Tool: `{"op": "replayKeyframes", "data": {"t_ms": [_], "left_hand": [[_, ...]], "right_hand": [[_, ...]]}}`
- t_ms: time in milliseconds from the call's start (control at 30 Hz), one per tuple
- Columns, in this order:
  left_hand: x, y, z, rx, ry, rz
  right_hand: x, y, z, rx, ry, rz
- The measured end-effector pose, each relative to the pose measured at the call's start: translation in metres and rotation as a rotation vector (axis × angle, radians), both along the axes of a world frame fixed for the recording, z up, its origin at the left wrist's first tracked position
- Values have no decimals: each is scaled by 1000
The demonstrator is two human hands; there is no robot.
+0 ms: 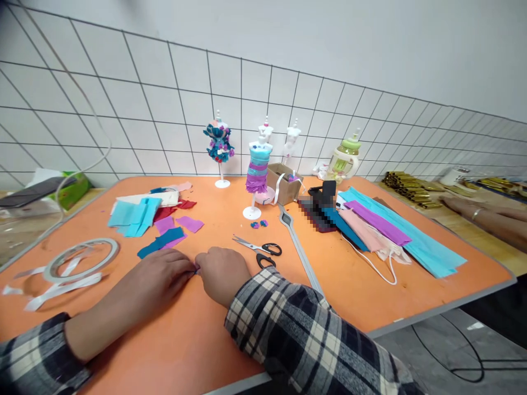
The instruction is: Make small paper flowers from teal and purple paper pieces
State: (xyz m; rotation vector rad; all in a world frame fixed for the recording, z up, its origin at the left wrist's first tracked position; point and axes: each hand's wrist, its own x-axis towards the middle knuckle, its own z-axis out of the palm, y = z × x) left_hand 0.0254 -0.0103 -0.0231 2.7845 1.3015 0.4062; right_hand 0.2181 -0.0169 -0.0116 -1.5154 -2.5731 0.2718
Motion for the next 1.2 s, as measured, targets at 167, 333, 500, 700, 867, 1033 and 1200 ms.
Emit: {"op": "replayKeyframes", "data": {"t_ms": [167, 333, 500, 700, 867, 1033, 1200], "left_hand": [[1, 1, -3, 5, -83, 30], [2, 2, -2, -60, -35, 50], [1, 2, 1, -47, -18, 51], [2, 0, 3, -37, -10, 32], [-8, 1, 2, -41, -102, 22], [-11, 4, 3, -53, -68, 81], [-6, 3, 7, 55, -35, 49]], "right_hand": [[-1, 0, 0, -15, -13, -20], [-1, 0, 0, -19, 1, -19], [1, 1, -5, -4, 71, -46], [1, 1, -6, 35, 23, -7], [3, 0, -6, 62, 29, 17], [2, -3, -4, 104, 16, 79], [2, -5, -2, 110, 6, 86]]}}
